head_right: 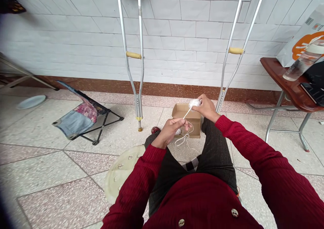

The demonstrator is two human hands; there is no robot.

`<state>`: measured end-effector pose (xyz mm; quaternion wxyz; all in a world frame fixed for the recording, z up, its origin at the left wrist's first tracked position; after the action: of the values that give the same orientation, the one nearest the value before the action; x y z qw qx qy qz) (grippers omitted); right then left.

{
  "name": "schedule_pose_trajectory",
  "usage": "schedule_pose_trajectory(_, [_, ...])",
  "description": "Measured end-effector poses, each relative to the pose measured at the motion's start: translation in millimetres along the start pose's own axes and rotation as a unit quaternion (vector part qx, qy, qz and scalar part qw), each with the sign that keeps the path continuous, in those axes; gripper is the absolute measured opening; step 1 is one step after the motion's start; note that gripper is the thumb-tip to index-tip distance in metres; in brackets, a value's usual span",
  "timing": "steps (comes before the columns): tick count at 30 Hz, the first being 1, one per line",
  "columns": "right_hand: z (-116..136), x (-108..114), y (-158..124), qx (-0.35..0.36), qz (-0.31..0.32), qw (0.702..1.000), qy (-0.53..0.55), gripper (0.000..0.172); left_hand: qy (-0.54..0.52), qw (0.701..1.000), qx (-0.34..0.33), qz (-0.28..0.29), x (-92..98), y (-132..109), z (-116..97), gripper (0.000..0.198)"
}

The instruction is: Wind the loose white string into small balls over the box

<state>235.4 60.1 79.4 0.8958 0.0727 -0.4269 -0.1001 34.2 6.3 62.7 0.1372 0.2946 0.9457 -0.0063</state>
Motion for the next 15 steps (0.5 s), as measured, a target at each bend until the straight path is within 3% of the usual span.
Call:
schedule_pose_trajectory(3, [-11.9, -3.2, 1.3, -0.047, 0.019, 0.999, 0.0, 0.045, -0.004, 1.0, -0.004, 0.016, -1.3, -12.4, -5.6, 0.038])
schedule_pose_trajectory(6, [-12.7, -8.0, -0.9, -0.116, 0.063, 0.985, 0.113, 0.046, 0.013, 0.999, 0.018, 0.027, -2.5, -19.7, 11.3, 0.039])
schedule_pose_trajectory(9, [-3.0, -10.2, -6.8, -0.172, 0.151, 0.937, 0.263, 0.039, 0.084, 0.995, 0.049, 0.021, 2.0, -21.8, 46.4, 0.039])
schedule_pose_trajectory(12, [8.3, -8.3, -22.0, -0.199, 0.254, 0.883, 0.341, 0.029, 0.22, 0.973, 0.061, 0.013, 16.4, -15.8, 77.7, 0.038])
schedule_pose_trajectory(15, [15.3, -7.1, -48.9, -0.197, 0.319, 0.855, 0.358, 0.028, 0.321, 0.946, 0.051, -0.006, 37.8, 2.3, 84.7, 0.036])
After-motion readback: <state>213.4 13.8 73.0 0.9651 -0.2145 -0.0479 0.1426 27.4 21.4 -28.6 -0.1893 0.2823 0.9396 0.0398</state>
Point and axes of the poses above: each hand's wrist, its own y-axis towards the middle knuckle, its own x-axis out of the back of the hand, z = x × y, the point moved 2 cm from there along y, towards the middle knuckle, and after that the axes turned 5 degrees about -y, right-handed, at the moved point
